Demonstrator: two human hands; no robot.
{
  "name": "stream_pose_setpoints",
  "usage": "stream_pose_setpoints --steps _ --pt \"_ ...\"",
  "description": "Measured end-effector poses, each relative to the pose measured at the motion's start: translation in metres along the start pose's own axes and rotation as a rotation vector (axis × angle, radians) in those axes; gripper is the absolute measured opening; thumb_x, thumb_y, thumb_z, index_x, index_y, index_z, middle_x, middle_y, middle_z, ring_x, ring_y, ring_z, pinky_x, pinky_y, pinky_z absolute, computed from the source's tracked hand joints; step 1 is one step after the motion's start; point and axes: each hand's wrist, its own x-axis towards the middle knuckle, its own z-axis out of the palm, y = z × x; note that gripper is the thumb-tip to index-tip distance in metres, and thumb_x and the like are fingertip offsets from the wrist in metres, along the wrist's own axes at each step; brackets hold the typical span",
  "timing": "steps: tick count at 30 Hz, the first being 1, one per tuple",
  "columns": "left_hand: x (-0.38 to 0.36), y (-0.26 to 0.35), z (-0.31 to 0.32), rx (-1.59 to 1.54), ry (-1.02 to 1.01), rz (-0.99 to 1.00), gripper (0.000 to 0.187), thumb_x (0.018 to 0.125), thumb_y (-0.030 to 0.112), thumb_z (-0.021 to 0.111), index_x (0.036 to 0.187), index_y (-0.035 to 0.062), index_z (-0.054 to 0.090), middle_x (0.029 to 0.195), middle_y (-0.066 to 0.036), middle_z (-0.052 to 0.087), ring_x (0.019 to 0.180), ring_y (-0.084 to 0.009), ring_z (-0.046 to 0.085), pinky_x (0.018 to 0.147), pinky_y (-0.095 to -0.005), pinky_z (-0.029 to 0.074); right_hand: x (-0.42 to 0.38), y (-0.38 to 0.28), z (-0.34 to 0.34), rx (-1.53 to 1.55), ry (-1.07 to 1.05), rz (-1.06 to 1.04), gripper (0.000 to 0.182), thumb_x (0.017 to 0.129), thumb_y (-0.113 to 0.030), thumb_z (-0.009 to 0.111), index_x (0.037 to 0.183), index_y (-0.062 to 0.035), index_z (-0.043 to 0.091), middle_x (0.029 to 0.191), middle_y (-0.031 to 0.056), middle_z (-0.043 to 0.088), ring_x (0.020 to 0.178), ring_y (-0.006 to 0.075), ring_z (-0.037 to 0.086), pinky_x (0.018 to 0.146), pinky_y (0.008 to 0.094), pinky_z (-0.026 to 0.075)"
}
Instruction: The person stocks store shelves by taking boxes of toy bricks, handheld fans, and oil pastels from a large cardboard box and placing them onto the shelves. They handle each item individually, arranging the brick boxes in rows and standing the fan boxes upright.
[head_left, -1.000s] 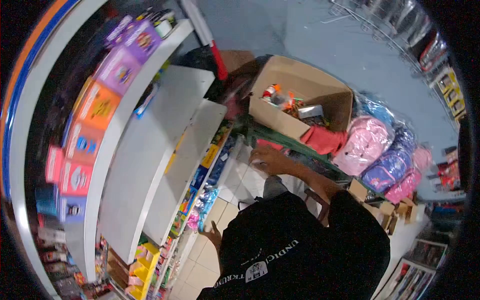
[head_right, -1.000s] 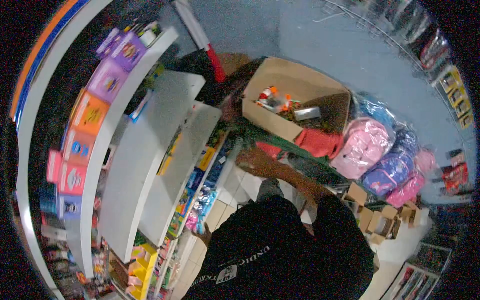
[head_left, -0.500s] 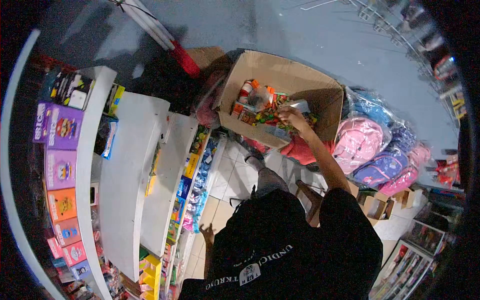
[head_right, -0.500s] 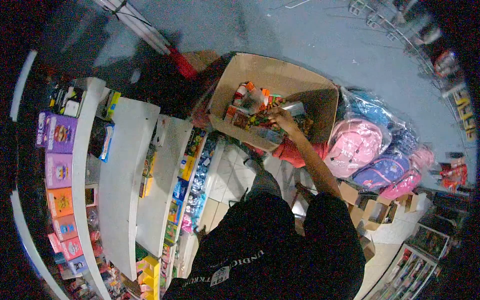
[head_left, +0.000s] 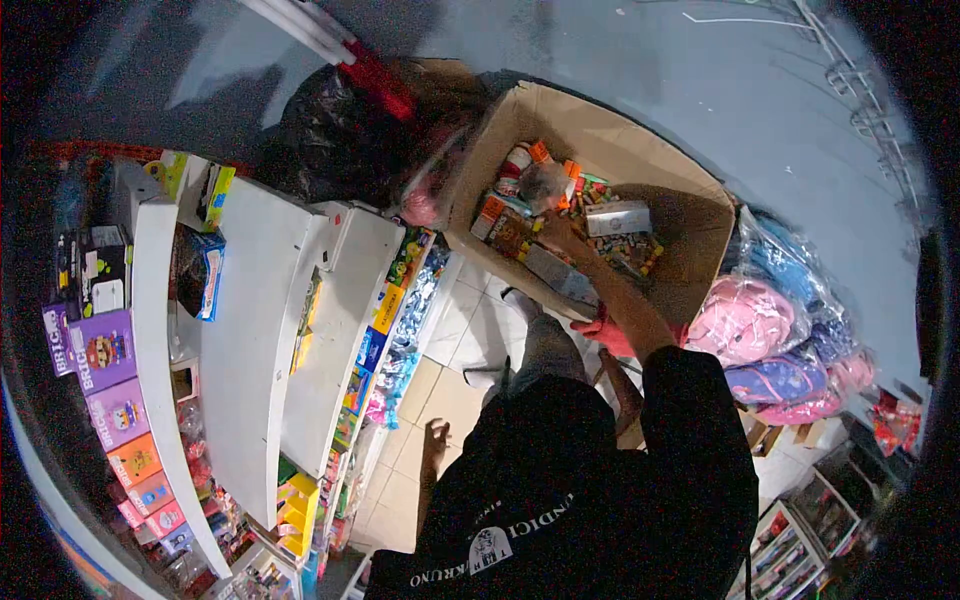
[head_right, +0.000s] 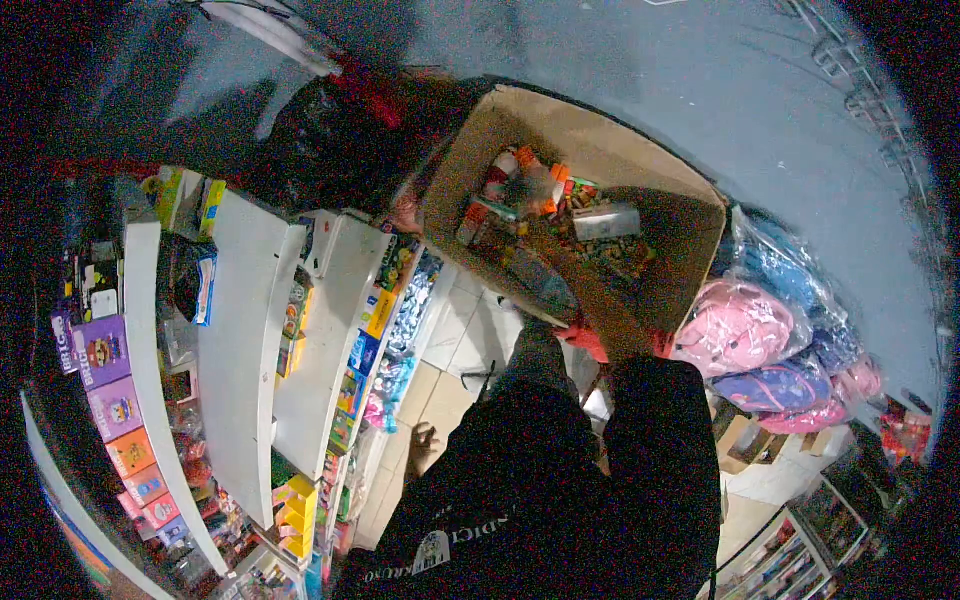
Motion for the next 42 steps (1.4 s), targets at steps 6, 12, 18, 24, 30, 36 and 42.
stream_pose_setpoints --steps 6,12,18,24,30,36,42 --pt "-0.034 -0.073 0.005 -0.032 -0.007 -0.095 0.049 0.089 0.038 0.063 0.121 0.0057 0.044 0.098 -0.015 0.062 0.084 -0.0248 0.064 0.071 -0.0376 0.054 0.004 -0.047 -0.052 0.145 -0.174 0.065 0.057 0.081 -0.033 0.07 0.124 -0.0036 0.048 0.109 0.0132 0.06 0.095 0.024 0.06 0.081 0.0355 0.05" --pt "-0.046 -0.075 0.021 -0.097 0.085 -0.05 0.051 0.09 0.037 0.062 0.121 0.0013 0.044 0.104 -0.02 0.063 0.089 -0.0292 0.064 0.072 -0.0384 0.054 0.009 -0.045 -0.08 0.343 -0.247 0.087 0.058 0.078 -0.033 0.073 0.123 -0.0045 0.05 0.111 0.0134 0.059 0.098 0.025 0.059 0.085 0.0362 0.049" --pt "-0.053 -0.018 0.048 -0.064 -0.016 -0.008 0.047 0.09 0.037 0.06 0.122 0.0062 0.045 0.098 -0.011 0.061 0.083 -0.0215 0.06 0.068 -0.0313 0.05 0.017 -0.026 -0.127 0.814 -0.34 0.157 0.059 0.075 -0.033 0.075 0.122 -0.0055 0.052 0.113 0.0137 0.058 0.101 0.026 0.058 0.088 0.0369 0.048" --pt "-0.032 -0.008 0.035 -0.153 -0.032 -0.108 0.047 0.087 0.03 0.065 0.125 0.0137 0.045 0.113 -0.01 0.058 0.096 -0.0212 0.061 0.069 -0.0347 0.051 0.01 -0.046 -0.168 1.318 -0.407 0.174 0.061 0.072 -0.034 0.077 0.121 -0.0065 0.054 0.115 0.0139 0.057 0.104 0.0271 0.057 0.091 0.0376 0.047" --pt "-0.038 0.005 0.026 -0.147 -0.003 -0.118 0.049 0.087 0.034 0.066 0.126 0.0134 0.046 0.112 -0.011 0.06 0.093 -0.0218 0.063 0.067 -0.0357 0.052 -0.005 -0.065 -0.176 1.399 -0.327 0.225 0.062 0.07 -0.034 0.08 0.12 -0.0074 0.057 0.117 0.0142 0.056 0.106 0.0281 0.055 0.094 0.0383 0.046" --pt "-0.032 -0.021 0.022 -0.089 -0.072 -0.199 0.052 0.085 0.038 0.067 0.126 0.0138 0.046 0.111 -0.01 0.06 0.093 -0.023 0.063 0.068 -0.0364 0.052 -0.003 -0.06 -0.173 1.024 -0.16 0.224 0.062 0.068 -0.033 0.082 0.119 -0.0076 0.057 0.119 0.0134 0.054 0.106 0.0259 0.056 0.093 0.0362 0.046" --pt "-0.034 -0.021 0.025 -0.066 -0.043 -0.209 0.051 0.088 0.043 0.061 0.125 0.0123 0.044 0.108 -0.011 0.062 0.092 -0.023 0.062 0.067 -0.0369 0.051 -0.003 -0.047 -0.196 0.752 0.079 0.01 0.06 0.069 -0.03 0.082 0.118 -0.007 0.058 0.114 0.012 0.057 0.102 0.0244 0.059 0.09 0.0351 0.049"
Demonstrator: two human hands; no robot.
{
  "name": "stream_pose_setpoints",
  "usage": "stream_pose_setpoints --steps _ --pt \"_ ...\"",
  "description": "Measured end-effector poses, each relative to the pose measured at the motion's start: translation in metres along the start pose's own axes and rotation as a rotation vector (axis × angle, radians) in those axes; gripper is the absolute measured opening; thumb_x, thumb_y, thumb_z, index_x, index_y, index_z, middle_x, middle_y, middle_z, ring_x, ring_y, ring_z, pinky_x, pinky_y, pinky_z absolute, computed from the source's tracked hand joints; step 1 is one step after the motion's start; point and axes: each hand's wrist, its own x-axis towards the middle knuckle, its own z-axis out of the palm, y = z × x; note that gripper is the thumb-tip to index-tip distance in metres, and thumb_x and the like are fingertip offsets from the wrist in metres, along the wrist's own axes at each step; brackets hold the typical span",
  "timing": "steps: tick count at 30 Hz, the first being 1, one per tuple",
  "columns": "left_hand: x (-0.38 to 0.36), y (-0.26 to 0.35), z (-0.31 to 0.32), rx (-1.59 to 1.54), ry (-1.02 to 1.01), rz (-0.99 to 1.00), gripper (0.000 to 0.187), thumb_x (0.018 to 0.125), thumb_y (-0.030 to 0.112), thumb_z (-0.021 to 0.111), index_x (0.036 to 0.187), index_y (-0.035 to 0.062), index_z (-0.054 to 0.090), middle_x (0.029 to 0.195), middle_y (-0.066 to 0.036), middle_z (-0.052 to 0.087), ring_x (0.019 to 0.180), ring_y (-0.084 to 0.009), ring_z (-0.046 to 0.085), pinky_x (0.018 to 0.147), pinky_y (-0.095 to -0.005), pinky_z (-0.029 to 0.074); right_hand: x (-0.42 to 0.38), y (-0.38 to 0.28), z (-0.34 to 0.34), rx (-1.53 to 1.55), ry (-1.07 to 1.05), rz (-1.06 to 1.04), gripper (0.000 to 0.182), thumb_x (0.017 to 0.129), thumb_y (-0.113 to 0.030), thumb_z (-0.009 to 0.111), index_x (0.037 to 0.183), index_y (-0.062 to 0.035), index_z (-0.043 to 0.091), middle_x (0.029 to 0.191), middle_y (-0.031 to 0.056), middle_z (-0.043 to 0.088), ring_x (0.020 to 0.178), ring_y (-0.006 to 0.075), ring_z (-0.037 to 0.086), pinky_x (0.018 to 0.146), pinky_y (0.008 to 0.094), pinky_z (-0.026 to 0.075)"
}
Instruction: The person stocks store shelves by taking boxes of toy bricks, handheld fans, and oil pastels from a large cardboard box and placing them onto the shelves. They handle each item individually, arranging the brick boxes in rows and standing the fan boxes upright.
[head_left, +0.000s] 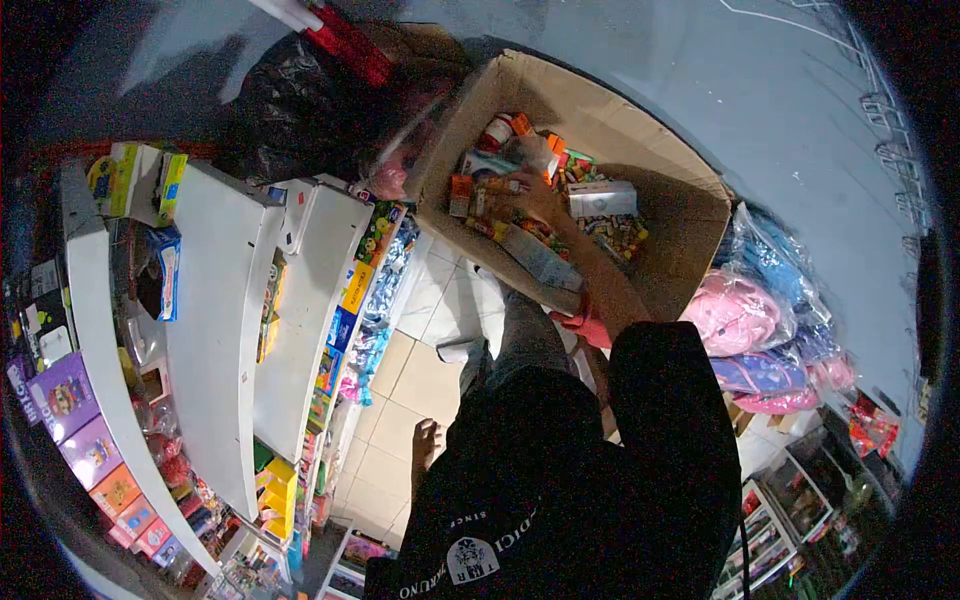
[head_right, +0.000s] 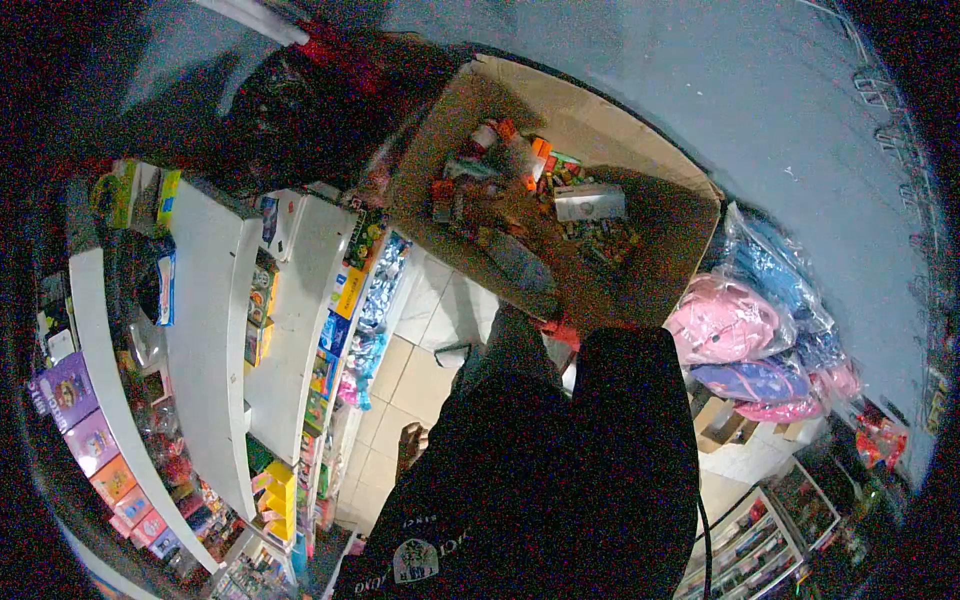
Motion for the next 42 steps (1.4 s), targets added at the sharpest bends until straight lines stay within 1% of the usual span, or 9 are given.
stream_pose_setpoints --steps 3,7,11,20,25,26,30,37,42 --pt "0.009 0.001 -0.006 -0.081 -0.013 0.004 0.048 0.09 0.042 0.06 0.123 0.0106 0.046 0.104 -0.01 0.063 0.085 -0.0219 0.064 0.064 -0.033 0.05 -0.003 0.004 -0.033 0.015 0.062 -0.082 0.058 0.07 -0.029 0.082 0.118 -0.0066 0.058 0.112 0.0112 0.058 0.1 0.0236 0.06 0.088 0.0346 0.05" --pt "0.018 0.046 0.003 0.356 0.111 0.378 0.029 0.093 0.027 0.059 0.113 0.0067 0.055 0.095 -0.011 0.065 0.083 -0.0179 0.064 0.074 -0.0322 0.052 -0.016 0.041 -0.088 0.619 0.049 0.236 0.05 0.074 -0.024 0.079 0.116 -0.0049 0.058 0.106 0.0089 0.062 0.098 0.0208 0.061 0.082 0.0328 0.051" --pt "0.015 0.167 0.032 0.082 0.04 0.489 0.029 0.093 0.024 0.059 0.115 0.0055 0.055 0.101 -0.008 0.063 0.089 -0.0178 0.063 0.078 -0.03 0.051 -0.036 -0.01 -0.152 0.939 -0.011 0.494 0.043 0.079 -0.01 0.07 0.119 -0.0033 0.054 0.111 0.0103 0.061 0.101 0.0204 0.061 0.079 0.0306 0.052" --pt "-0.048 0.398 0.132 -0.273 -0.287 0.855 0.051 0.096 0.024 0.051 0.139 0.0068 0.029 0.127 -0.014 0.047 0.109 -0.0229 0.054 0.084 -0.0327 0.048 -0.061 -0.121 -0.119 0.564 -0.466 0.122 0.06 0.066 -0.01 0.08 0.12 -0.0061 0.054 0.122 0.0074 0.054 0.115 0.0209 0.05 0.099 0.0348 0.041" --pt "-0.034 0.372 0.114 -0.328 0.043 0.804 0.055 0.093 0.027 0.057 0.138 0.0056 0.032 0.117 -0.013 0.051 0.101 -0.0196 0.054 0.085 -0.0336 0.049 -0.073 -0.206 -0.093 0.985 -0.509 0.397 0.053 0.068 -0.006 0.077 0.117 -0.0042 0.057 0.129 0.0079 0.048 0.114 0.023 0.051 0.102 0.0342 0.039" --pt "-0.043 0.375 0.108 -0.517 0.013 0.724 0.053 0.093 0.025 0.058 0.136 0.0042 0.034 0.115 -0.012 0.053 0.101 -0.0192 0.055 0.084 -0.0343 0.05 -0.072 -0.193 -0.081 0.701 -0.5 0.226 0.052 0.075 -0.003 0.072 0.123 -0.004 0.053 0.132 0.0075 0.045 0.115 0.0216 0.051 0.099 0.0325 0.043" --pt "-0.035 0.34 0.071 -0.804 -0.01 0.708 0.044 0.092 0.027 0.057 0.128 0.004 0.042 0.116 -0.009 0.056 0.103 -0.0197 0.058 0.085 -0.0385 0.051 -0.081 -0.178 -0.052 1.184 -0.349 0.552 0.048 0.089 -0.01 0.061 0.133 -0.0053 0.043 0.123 0.0091 0.054 0.111 0.0182 0.055 0.093 0.0323 0.047" --pt "-0.052 0.283 0.023 -1.218 -0.101 0.71 0.04 0.092 0.033 0.053 0.124 0.0079 0.05 0.118 -0.008 0.058 0.109 -0.0222 0.056 0.092 -0.0407 0.046 -0.093 -0.116 0.014 0.808 -0.435 0.24 0.042 0.087 0.0 0.056 0.128 -0.0061 0.049 0.127 0.0108 0.05 0.108 0.0232 0.055 0.088 0.0352 0.049" --pt "-0.077 0.241 -0.018 -1.32 -0.012 0.864 0.045 0.092 0.038 0.049 0.124 0.0063 0.051 0.113 -0.009 0.061 0.1 -0.0231 0.06 0.087 -0.0395 0.049 -0.09 -0.182 0.036 1.199 -0.548 0.327 0.046 0.088 -0.009 0.057 0.132 -0.008 0.042 0.116 0.01 0.057 0.098 0.0231 0.06 0.085 0.0427 0.052"
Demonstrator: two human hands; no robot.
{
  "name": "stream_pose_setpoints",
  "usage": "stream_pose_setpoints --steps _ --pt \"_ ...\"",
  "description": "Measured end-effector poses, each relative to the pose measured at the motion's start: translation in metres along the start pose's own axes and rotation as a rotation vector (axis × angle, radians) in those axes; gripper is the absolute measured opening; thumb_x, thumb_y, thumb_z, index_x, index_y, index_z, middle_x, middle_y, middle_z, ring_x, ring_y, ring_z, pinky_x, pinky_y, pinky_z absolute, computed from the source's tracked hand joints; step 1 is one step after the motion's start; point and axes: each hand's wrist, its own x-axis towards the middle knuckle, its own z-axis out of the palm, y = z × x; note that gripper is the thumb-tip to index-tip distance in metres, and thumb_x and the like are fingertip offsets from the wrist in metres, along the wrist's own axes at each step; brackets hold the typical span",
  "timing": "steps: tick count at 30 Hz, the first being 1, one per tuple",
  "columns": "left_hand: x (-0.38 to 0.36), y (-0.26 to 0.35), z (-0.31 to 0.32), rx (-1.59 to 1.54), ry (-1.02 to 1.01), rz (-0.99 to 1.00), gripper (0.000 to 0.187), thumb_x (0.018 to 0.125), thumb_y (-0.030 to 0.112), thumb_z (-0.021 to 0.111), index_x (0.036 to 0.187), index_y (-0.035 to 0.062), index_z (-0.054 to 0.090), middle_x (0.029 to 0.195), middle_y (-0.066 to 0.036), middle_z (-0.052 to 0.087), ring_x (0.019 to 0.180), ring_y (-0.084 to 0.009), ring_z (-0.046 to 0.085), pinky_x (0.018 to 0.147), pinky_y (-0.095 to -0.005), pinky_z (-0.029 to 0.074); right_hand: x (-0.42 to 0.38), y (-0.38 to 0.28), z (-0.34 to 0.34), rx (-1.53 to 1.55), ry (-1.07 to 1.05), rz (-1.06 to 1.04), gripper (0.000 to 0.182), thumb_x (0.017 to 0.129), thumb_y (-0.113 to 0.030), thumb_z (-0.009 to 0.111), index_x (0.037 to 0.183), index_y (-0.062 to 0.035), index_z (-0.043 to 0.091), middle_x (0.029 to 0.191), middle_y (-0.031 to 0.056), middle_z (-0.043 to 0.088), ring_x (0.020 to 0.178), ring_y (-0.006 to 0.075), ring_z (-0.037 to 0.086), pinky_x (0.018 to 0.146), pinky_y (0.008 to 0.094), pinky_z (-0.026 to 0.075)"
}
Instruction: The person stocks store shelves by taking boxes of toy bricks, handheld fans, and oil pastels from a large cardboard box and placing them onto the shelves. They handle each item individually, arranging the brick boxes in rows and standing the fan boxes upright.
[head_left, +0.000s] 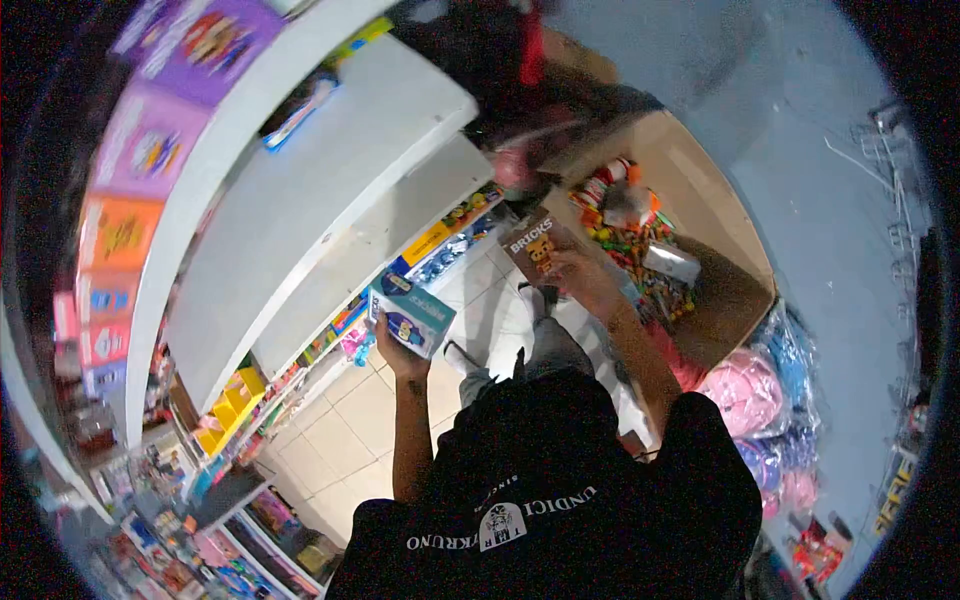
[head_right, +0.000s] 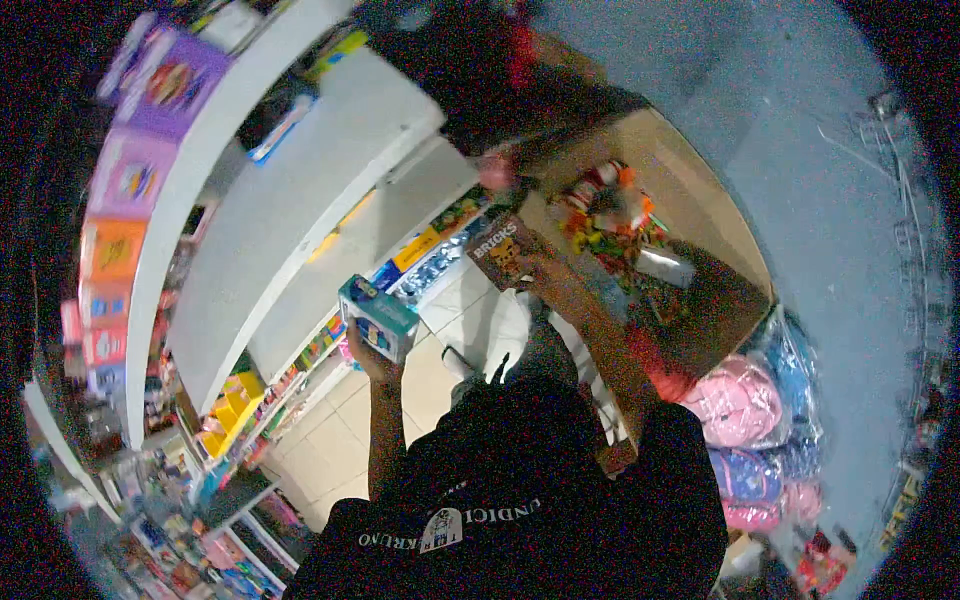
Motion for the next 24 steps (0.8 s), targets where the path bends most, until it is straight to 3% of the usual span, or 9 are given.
stream_pose_setpoints --steps 3,7,9,11,13,16,19,22,24 --pt "-0.014 0.04 -0.026 -0.032 -0.032 0.076 0.047 0.092 0.039 0.048 0.125 0.0053 0.05 0.113 -0.01 0.061 0.101 -0.0244 0.06 0.088 -0.0405 0.048 0.009 -0.017 0.066 0.357 -0.027 0.188 0.049 0.085 0.001 0.059 0.131 -0.0084 0.044 0.125 0.0125 0.052 0.109 0.0278 0.056 0.088 0.047 0.051" --pt "-0.035 0.091 -0.063 -0.055 -0.036 0.169 0.047 0.092 0.037 0.05 0.124 0.003 0.05 0.113 -0.011 0.061 0.1 -0.0254 0.06 0.089 -0.0417 0.048 0.024 0.007 0.138 0.183 -0.141 0.157 0.053 0.088 -0.012 0.057 0.136 -0.0122 0.036 0.124 0.0103 0.051 0.105 0.025 0.058 0.092 0.048 0.048" --pt "-0.047 0.115 -0.085 -0.023 0.007 0.223 0.046 0.091 0.035 0.052 0.124 0.0021 0.05 0.113 -0.011 0.061 0.101 -0.0254 0.06 0.089 -0.0417 0.048 0.02 0.0 0.196 0.055 -0.23 0.211 0.059 0.087 -0.008 0.058 0.139 -0.012 0.03 0.125 0.0107 0.049 0.108 0.0243 0.057 0.091 0.0443 0.051" --pt "-0.057 0.133 -0.113 0.075 0.063 0.181 0.049 0.082 0.022 0.061 0.124 -0.0005 0.048 0.111 -0.011 0.061 0.099 -0.0241 0.061 0.084 -0.0395 0.051 0.018 0.015 0.238 -0.057 -0.282 0.191 0.061 0.086 -0.005 0.058 0.139 -0.0117 0.028 0.126 0.0114 0.048 0.109 0.024 0.056 0.09 0.0427 0.052" --pt "-0.068 0.149 -0.098 0.142 -0.047 0.296 0.057 0.073 0.017 0.067 0.123 -0.0023 0.049 0.106 -0.01 0.062 0.093 -0.0223 0.063 0.08 -0.0367 0.053 0.012 0.02 0.284 -0.266 -0.322 0.212 0.068 0.084 -0.006 0.061 0.141 -0.0099 0.024 0.126 0.0164 0.046 0.111 0.0262 0.055 0.09 0.0401 0.052" --pt "-0.089 0.175 -0.1 0.327 -0.128 0.197 0.059 0.061 0.015 0.076 0.114 -0.0023 0.057 0.098 -0.009 0.066 0.085 -0.0191 0.064 0.077 -0.0303 0.051 0.002 0.034 0.336 -0.439 -0.419 0.252 0.063 0.084 -0.007 0.062 0.137 -0.0063 0.027 0.121 0.0147 0.048 0.111 0.0243 0.053 0.094 0.0336 0.047" --pt "-0.099 0.194 -0.102 0.347 -0.187 0.232 0.056 0.06 0.014 0.076 0.111 -0.0021 0.059 0.094 -0.008 0.067 0.082 -0.0174 0.064 0.075 -0.029 0.051 0.012 0.076 0.347 -0.568 -0.622 0.003 0.056 0.085 -0.009 0.063 0.13 -0.006 0.031 0.117 0.0117 0.049 0.111 0.0225 0.051 0.094 0.0315 0.045" --pt "-0.105 0.215 -0.119 0.345 -0.194 0.26 0.055 0.06 0.014 0.077 0.11 -0.0021 0.059 0.092 -0.008 0.067 0.081 -0.0165 0.065 0.074 -0.0283 0.052 0.009 0.091 0.366 -0.565 -0.615 0.014 0.054 0.084 -0.008 0.065 0.127 -0.0092 0.033 0.116 0.0112 0.048 0.112 0.0208 0.05 0.095 0.033 0.042" --pt "-0.106 0.228 -0.143 0.439 -0.17 0.193 0.068 0.059 0.013 0.076 0.12 0.0001 0.049 0.101 -0.011 0.063 0.09 -0.022 0.063 0.079 -0.0336 0.052 -0.001 0.093 0.386 -0.55 -0.554 0.075 0.064 0.081 -0.006 0.067 0.132 -0.012 0.028 0.117 0.0152 0.048 0.112 0.0226 0.05 0.096 0.0353 0.041"
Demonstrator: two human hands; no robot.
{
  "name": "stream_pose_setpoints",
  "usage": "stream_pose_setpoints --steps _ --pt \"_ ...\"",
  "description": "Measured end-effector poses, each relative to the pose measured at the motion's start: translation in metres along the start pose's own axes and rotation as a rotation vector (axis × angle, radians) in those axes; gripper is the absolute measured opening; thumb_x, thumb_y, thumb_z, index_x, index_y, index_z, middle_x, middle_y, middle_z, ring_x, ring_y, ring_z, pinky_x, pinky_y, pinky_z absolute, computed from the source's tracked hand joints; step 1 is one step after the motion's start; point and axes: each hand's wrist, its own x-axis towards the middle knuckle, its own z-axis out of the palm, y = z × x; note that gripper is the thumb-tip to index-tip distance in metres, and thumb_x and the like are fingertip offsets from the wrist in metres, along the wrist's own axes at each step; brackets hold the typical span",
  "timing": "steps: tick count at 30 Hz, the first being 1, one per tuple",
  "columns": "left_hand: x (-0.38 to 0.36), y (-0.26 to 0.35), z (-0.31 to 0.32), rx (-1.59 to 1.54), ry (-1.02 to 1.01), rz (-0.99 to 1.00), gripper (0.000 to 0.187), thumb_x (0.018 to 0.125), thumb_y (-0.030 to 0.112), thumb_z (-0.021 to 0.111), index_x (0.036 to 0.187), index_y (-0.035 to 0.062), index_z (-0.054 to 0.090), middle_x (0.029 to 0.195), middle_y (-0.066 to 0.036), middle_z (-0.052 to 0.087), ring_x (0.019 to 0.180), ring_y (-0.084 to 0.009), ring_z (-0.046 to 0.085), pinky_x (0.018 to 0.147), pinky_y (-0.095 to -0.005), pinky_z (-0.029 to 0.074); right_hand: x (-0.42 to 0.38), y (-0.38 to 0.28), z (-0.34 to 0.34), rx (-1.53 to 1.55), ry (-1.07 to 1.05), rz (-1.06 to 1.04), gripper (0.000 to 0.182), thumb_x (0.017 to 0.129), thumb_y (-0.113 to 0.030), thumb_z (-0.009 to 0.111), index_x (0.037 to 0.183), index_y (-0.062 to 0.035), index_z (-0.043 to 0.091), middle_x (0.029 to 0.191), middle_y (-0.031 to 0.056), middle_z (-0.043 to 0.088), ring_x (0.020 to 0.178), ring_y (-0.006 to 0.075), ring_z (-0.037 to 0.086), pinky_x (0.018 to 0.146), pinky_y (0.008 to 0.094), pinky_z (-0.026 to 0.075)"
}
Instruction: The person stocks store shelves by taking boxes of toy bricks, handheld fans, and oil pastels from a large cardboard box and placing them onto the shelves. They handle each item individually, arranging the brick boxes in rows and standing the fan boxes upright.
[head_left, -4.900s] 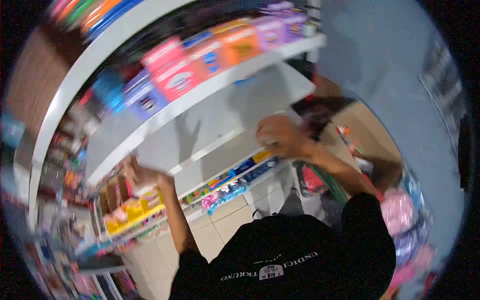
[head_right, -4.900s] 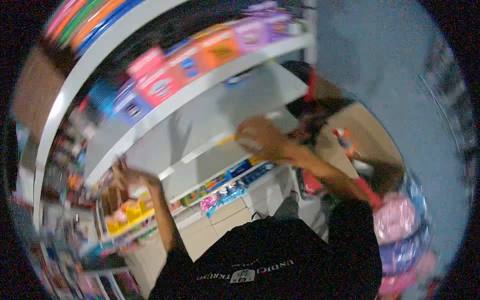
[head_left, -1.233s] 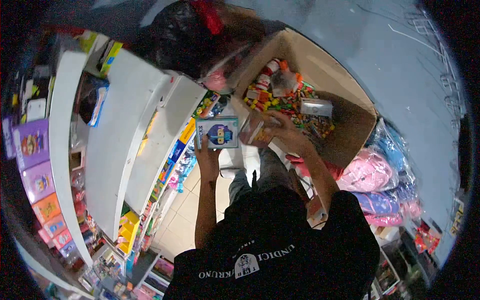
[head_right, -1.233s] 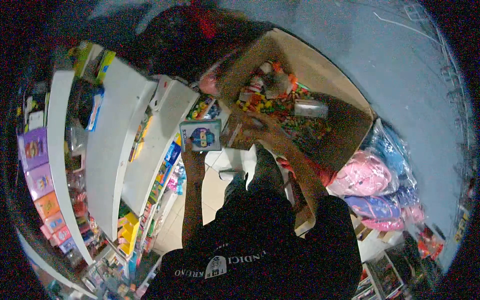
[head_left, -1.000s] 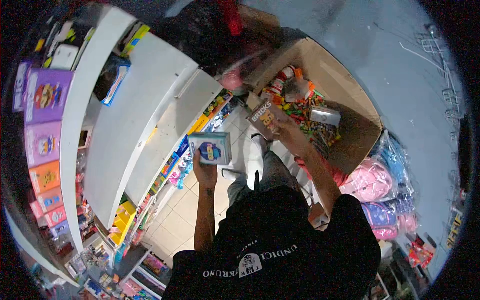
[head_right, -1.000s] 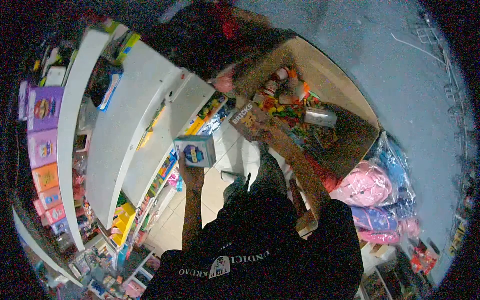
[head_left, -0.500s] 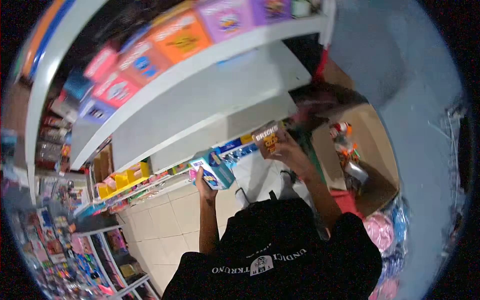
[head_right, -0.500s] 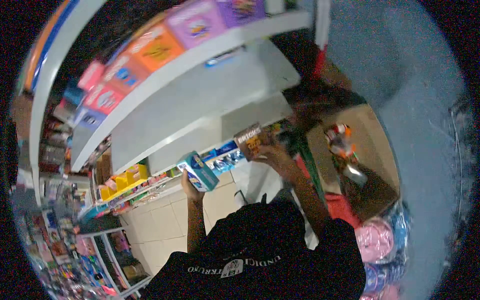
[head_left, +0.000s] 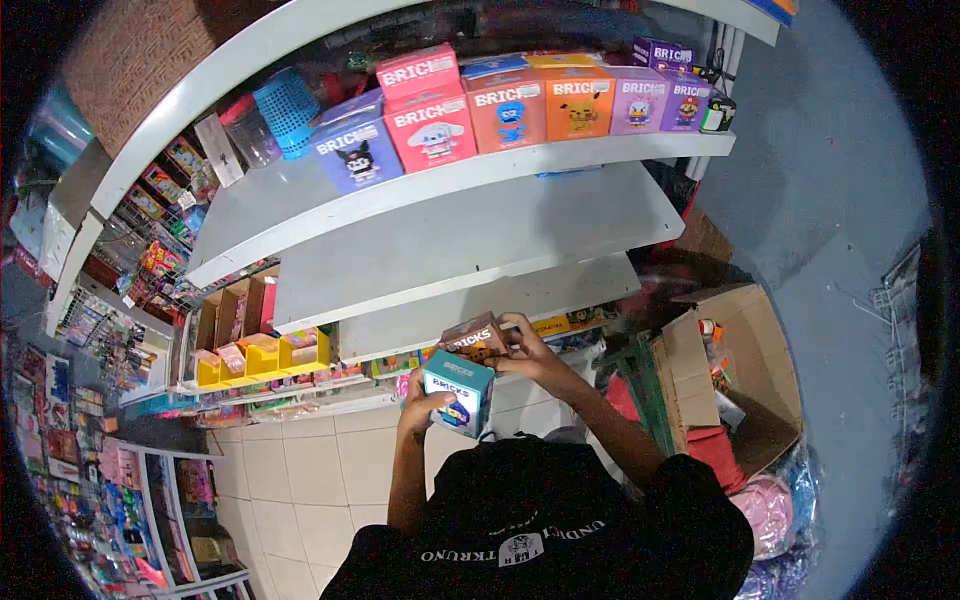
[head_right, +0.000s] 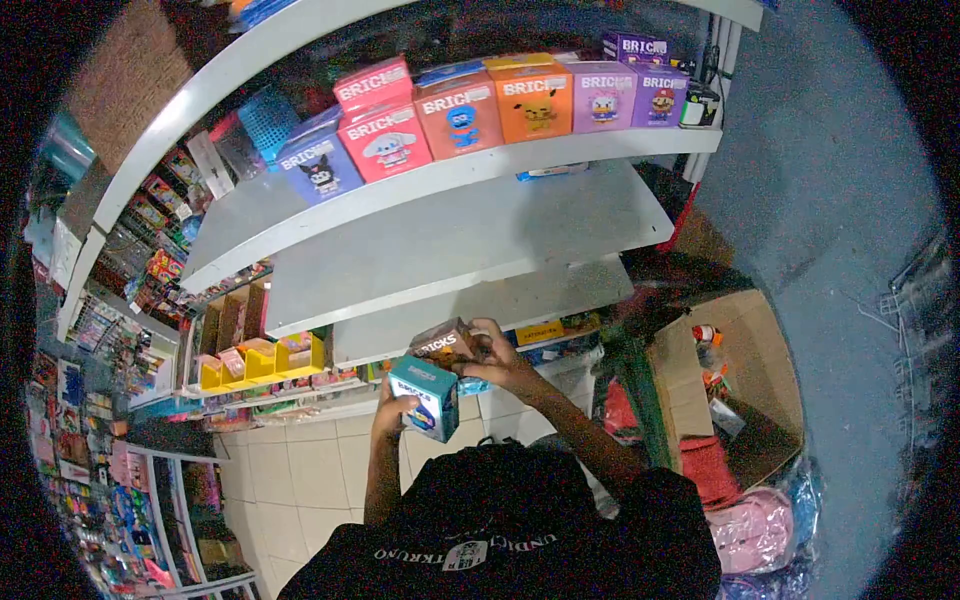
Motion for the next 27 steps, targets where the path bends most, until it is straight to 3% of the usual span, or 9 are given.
stream_pose_setpoints --steps 5,6,9,14,17,19,23,24,27 --pt "-0.003 0.015 -0.041 0.062 0.032 0.021 0.073 0.058 0.01 0.075 0.122 0.0003 0.043 0.107 -0.016 0.061 0.093 -0.0254 0.062 0.082 -0.0394 0.053 0.023 -0.002 0.023 -0.077 -0.082 -0.135 0.084 0.073 -0.002 0.074 0.138 -0.012 0.021 0.119 0.0188 0.049 0.111 0.0248 0.053 0.093 0.0366 0.047" --pt "-0.004 0.023 -0.037 -0.02 0.026 0.111 0.053 0.06 0.009 0.077 0.11 -0.0019 0.06 0.089 -0.008 0.068 0.079 -0.0157 0.064 0.075 -0.0285 0.051 0.027 -0.002 0.027 -0.067 -0.064 -0.154 0.084 0.073 -0.003 0.074 0.138 -0.012 0.022 0.119 0.0188 0.05 0.112 0.0247 0.053 0.093 0.0365 0.047" --pt "0.0 0.048 -0.035 -0.098 -0.124 0.255 0.063 0.06 0.012 0.075 0.117 -0.0048 0.057 0.101 -0.01 0.066 0.088 -0.0164 0.064 0.08 -0.0285 0.05 0.031 -0.017 0.048 -0.018 -0.015 -0.157 0.084 0.076 -0.005 0.074 0.141 -0.013 0.021 0.123 0.021 0.05 0.113 0.0264 0.054 0.093 0.0372 0.048" --pt "-0.012 0.064 -0.052 -0.048 -0.149 0.194 0.065 0.06 0.014 0.077 0.118 -0.006 0.056 0.116 -0.013 0.061 0.095 -0.0187 0.063 0.085 -0.0293 0.049 0.035 -0.025 0.073 0.179 -0.007 -0.091 0.082 0.084 -0.013 0.067 0.146 -0.0126 0.013 0.125 0.0191 0.05 0.115 0.026 0.052 0.094 0.0379 0.047" --pt "-0.015 0.067 -0.054 -0.061 -0.121 0.181 0.063 0.061 0.012 0.077 0.117 -0.0054 0.057 0.111 -0.011 0.063 0.094 -0.0173 0.063 0.084 -0.0289 0.049 0.048 -0.013 0.08 0.276 0.065 -0.015 0.069 0.085 -0.013 0.066 0.141 -0.0091 0.026 0.122 0.0146 0.052 0.113 0.0239 0.052 0.093 0.036 0.047" --pt "-0.021 0.068 -0.059 -0.076 -0.051 0.11 0.061 0.061 0.012 0.077 0.116 -0.0045 0.058 0.112 -0.011 0.063 0.095 -0.0169 0.063 0.085 -0.0292 0.049 0.05 -0.027 0.078 -0.001 0.019 -0.058 0.059 0.086 -0.013 0.063 0.137 -0.0072 0.035 0.125 0.0116 0.051 0.114 0.0217 0.051 0.096 0.0344 0.044" --pt "-0.015 0.076 -0.058 0.0 -0.104 0.267 0.062 0.061 0.013 0.078 0.117 -0.0044 0.057 0.131 -0.014 0.05 0.107 -0.0166 0.057 0.087 -0.0284 0.047 0.053 -0.05 0.074 -0.236 -0.045 -0.111 0.049 0.087 -0.018 0.064 0.129 -0.0036 0.045 0.121 0.0101 0.053 0.114 0.0203 0.051 0.095 0.0316 0.044" --pt "-0.01 0.08 -0.061 0.064 -0.156 0.321 0.066 0.061 0.014 0.078 0.119 -0.0048 0.055 0.132 -0.013 0.048 0.107 -0.0163 0.056 0.087 -0.0277 0.047 0.05 -0.057 0.075 -0.231 0.017 -0.106 0.05 0.085 -0.017 0.066 0.129 -0.0069 0.045 0.12 0.0098 0.053 0.113 0.0207 0.051 0.093 0.0328 0.045" --pt "-0.015 0.102 -0.058 0.046 0.0 0.466 0.065 0.062 0.013 0.079 0.12 -0.0042 0.054 0.121 -0.012 0.055 0.102 -0.0166 0.058 0.086 -0.0276 0.047 0.047 -0.088 0.078 -0.261 0.059 -0.21 0.049 0.08 -0.013 0.071 0.124 -0.0081 0.048 0.111 0.0102 0.055 0.101 0.0199 0.056 0.083 0.0316 0.051"
